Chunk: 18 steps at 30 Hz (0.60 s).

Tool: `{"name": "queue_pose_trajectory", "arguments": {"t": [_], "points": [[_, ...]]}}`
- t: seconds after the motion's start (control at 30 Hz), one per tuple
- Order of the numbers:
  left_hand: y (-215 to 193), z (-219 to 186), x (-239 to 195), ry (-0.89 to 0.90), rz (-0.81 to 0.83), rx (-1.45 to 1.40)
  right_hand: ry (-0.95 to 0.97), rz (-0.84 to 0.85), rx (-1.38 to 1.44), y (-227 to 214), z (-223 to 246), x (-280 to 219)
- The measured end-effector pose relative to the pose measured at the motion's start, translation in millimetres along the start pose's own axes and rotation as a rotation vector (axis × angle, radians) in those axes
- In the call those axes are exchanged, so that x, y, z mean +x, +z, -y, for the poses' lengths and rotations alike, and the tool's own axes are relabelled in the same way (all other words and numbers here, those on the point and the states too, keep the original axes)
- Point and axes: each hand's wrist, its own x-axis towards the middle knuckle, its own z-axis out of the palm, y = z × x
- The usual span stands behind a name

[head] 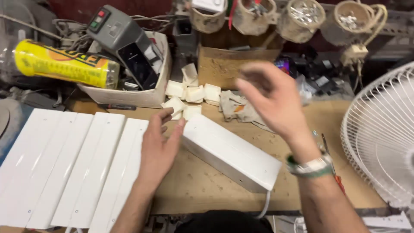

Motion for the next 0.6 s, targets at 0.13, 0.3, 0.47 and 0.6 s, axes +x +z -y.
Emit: {"name": "queue_pose_trajectory", "arguments": {"t": [0.13,0.3,0.47,0.6], "points": [[31.2,25.2,-4.8,0.036,0.042,0.182,0.104,-0.03,-0.016,-33.5,-34.5,-70.4],[54.3,15.0,-13.2,-0.135,0.27,0.464,0.35,0.321,-0.139,-49.8,-46.5,-154.4],[64.0,16.4,-10.2,-0.189,0.328,0.612,0.242,0.184,-0.228,-62.9,-78.1,-209.1],[72.7,4.4,-32.3,-0.222,0.3,0.633,0.345,0.392,-0.122,-100.0,-84.8,-218.3]]}}
